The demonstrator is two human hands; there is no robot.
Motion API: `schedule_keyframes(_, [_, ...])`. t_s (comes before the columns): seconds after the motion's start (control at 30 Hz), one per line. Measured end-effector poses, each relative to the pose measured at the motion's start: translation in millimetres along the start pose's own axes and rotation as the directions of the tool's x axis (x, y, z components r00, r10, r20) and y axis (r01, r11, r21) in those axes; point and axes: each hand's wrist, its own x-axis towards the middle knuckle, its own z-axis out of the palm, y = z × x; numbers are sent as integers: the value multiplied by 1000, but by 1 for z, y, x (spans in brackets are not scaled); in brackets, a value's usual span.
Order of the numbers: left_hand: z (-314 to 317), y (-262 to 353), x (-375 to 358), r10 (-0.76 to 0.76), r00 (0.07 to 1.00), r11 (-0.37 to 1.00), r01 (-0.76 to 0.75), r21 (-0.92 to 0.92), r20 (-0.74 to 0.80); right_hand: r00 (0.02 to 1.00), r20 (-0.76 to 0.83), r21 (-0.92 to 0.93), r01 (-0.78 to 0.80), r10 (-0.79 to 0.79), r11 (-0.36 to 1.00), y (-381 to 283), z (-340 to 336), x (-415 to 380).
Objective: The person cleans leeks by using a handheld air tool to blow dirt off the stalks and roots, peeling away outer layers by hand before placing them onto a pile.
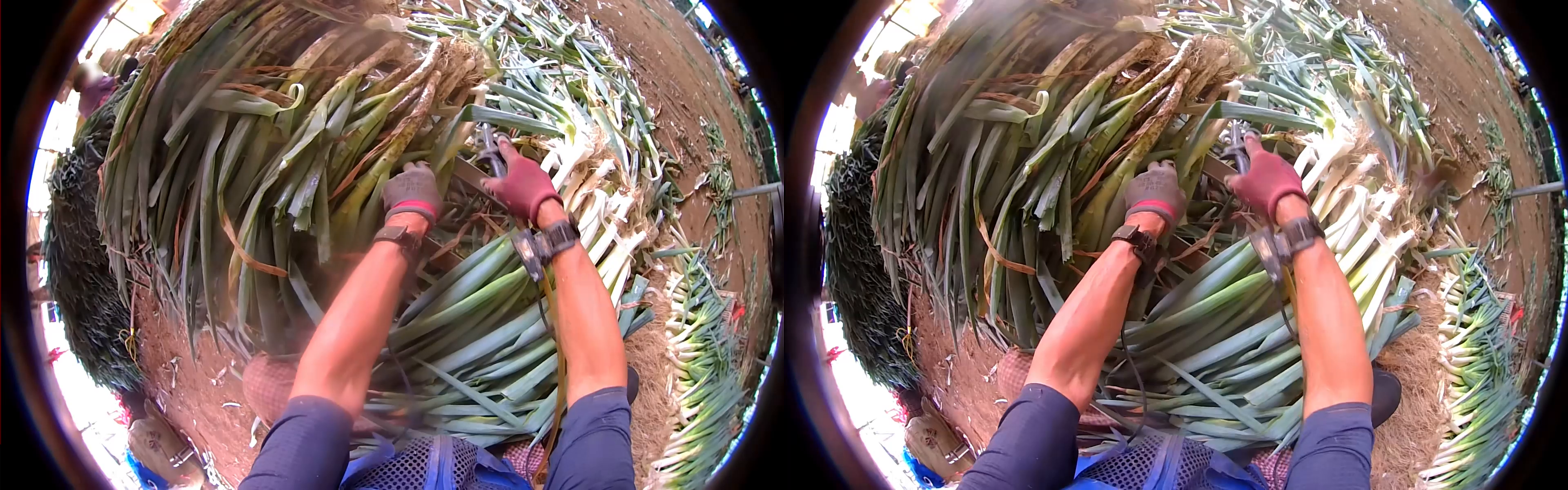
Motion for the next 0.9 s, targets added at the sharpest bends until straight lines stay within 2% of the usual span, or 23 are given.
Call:
schedule_keyframes(0.1, [-6,-1,-4,13,1000,1000,-13,7,13,992,121,85,21,-31,996,1,-8,-53])
schedule_keyframes(0.17, [-18,0,-12,26,986,1000,-26,-8,163,974,225,156,-6,-30,988,-6,-18,-99])
schedule_keyframes(0.2, [-19,-2,-14,29,987,1000,-28,-8,158,969,210,176,93,-130,980,16,0,-110])
schedule_keyframes(0.27, [-16,-7,-19,25,984,1000,-22,-17,175,958,176,217,188,-228,958,21,2,-148])
schedule_keyframes(0.3, [-16,-10,-23,24,985,1000,-22,-17,170,958,171,216,192,-231,957,20,-1,-160])
schedule_keyframes(0.37, [-15,-13,-32,-6,984,998,16,-54,177,977,177,193,88,-123,977,20,-7,-183])
schedule_keyframes(0.4, [-18,-13,-39,-2,985,998,12,-55,175,982,111,204,131,-156,970,24,-5,-193])
schedule_keyframes(0.47, [-23,-18,-52,25,947,990,20,-139,321,961,183,257,157,-207,954,28,-5,-211])
schedule_keyframes(0.5, [-11,-27,-52,68,915,978,18,-209,397,961,179,258,159,-209,953,28,-4,-219])
schedule_keyframes(0.53, [-6,-27,-61,67,917,978,17,-207,393,970,169,236,132,-174,963,28,-4,-225])
schedule_keyframes(0.6, [10,-28,-92,161,865,943,6,-331,475,977,160,214,108,-144,971,27,-7,-232])
schedule_keyframes(0.67, [33,-24,-108,245,855,893,-15,-451,457,986,103,335,88,-129,938,25,-13,-235])
schedule_keyframes(0.73, [25,-14,-128,274,831,886,-23,-464,483,966,160,349,137,-203,927,16,-14,-238])
schedule_keyframes(0.8, [28,-13,-142,334,820,836,-29,-549,465,903,5,368,399,-431,840,9,-1,-235])
schedule_keyframes(0.83, [28,-8,-145,309,811,886,-55,-460,498,922,24,388,348,-387,853,1,-3,-230])
schedule_keyframes(0.9, [22,-11,-152,302,840,888,-76,-454,451,949,6,363,292,-315,885,-9,2,-211])
